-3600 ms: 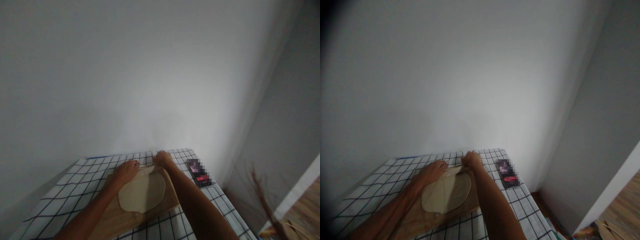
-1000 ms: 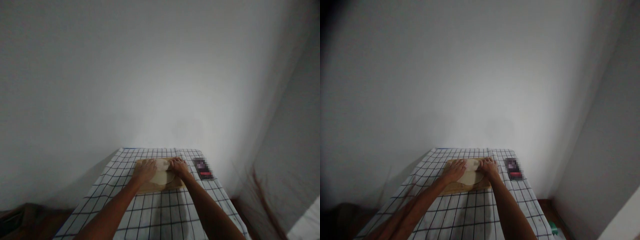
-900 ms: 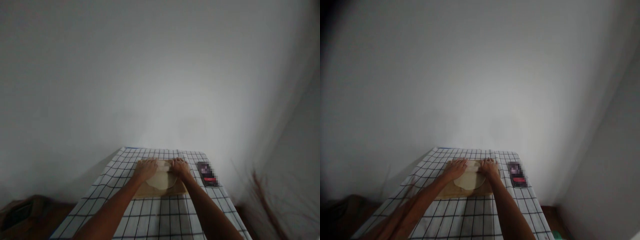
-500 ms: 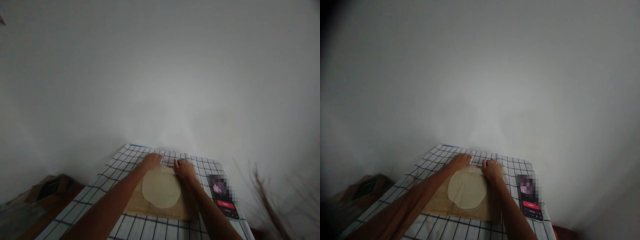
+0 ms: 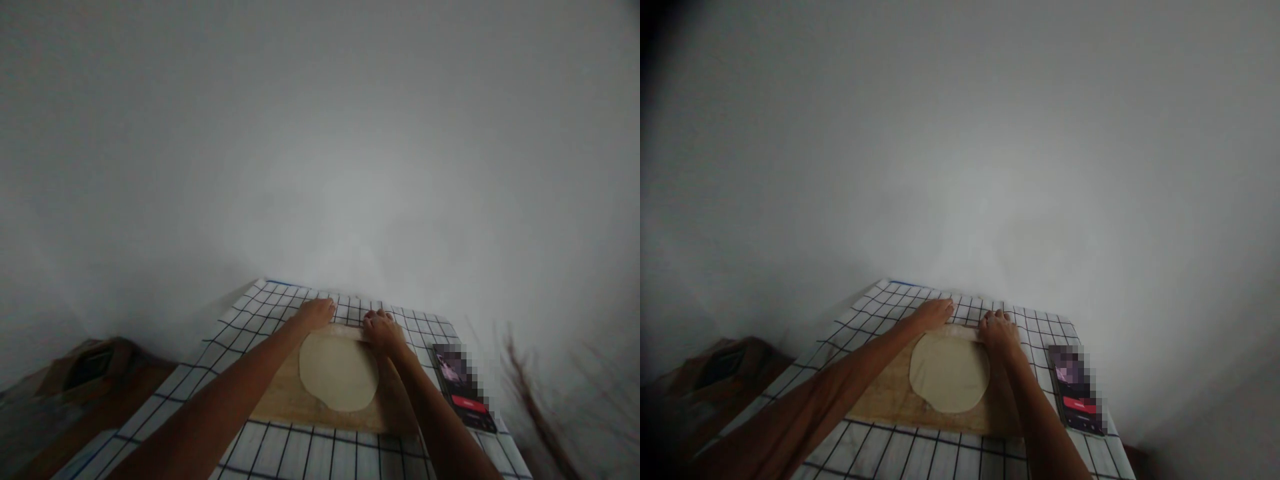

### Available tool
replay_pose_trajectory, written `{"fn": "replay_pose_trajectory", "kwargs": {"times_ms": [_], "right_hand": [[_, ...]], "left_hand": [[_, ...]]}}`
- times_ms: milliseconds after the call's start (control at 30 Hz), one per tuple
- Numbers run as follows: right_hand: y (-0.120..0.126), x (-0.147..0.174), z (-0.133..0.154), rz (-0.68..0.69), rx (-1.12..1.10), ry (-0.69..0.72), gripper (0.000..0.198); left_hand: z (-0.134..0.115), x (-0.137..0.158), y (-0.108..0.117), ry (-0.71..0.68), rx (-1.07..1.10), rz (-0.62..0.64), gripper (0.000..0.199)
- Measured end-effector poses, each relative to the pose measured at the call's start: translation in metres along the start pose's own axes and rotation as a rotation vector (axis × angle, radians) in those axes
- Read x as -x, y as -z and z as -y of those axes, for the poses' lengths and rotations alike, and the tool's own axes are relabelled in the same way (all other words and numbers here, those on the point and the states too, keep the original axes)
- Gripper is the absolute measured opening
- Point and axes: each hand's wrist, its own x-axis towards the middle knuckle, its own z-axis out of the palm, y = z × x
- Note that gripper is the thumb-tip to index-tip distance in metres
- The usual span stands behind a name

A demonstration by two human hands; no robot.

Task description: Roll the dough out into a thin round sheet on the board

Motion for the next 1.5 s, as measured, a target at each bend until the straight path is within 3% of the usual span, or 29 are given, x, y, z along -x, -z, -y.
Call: {"fn": "replay_pose_trajectory", "kwargs": {"times_ms": [133,300,500,800,933,1033,1267,1400,1500], "right_hand": [[0.003,0.027,0.011,-0.045,0.038,0.027,0.032],[-0.005,0.049,0.016,-0.138,0.052,0.099,0.035],[-0.020,0.052,0.008,-0.299,-0.145,0.151,0.041],[-0.008,0.065,0.006,-0.284,-0.263,0.129,0.042],[-0.002,0.069,0.007,-0.295,-0.264,0.147,0.040],[-0.003,0.069,0.007,-0.332,-0.256,0.139,0.039],[-0.011,0.066,0.006,-0.348,-0.259,0.032,0.040],[-0.014,0.065,0.007,-0.365,-0.255,0.023,0.040],[-0.015,0.064,0.007,-0.368,-0.234,0.032,0.039]], "left_hand": [[-0.004,0.027,0.000,-0.047,0.007,-0.082,0.035],[-0.012,0.060,0.000,0.000,0.012,-0.180,0.037],[-0.025,0.086,-0.002,0.028,-0.023,-0.232,0.049],[-0.042,0.145,-0.002,-0.090,-0.068,-0.267,0.053],[-0.031,0.121,-0.002,-0.062,-0.078,-0.221,0.050],[-0.015,0.080,-0.003,-0.050,-0.064,-0.184,0.049],[0.013,-0.003,-0.009,-0.184,-0.053,-0.117,0.041],[0.018,-0.018,-0.016,-0.244,-0.054,-0.115,0.039],[0.021,-0.011,-0.020,-0.268,-0.050,-0.107,0.040]]}}
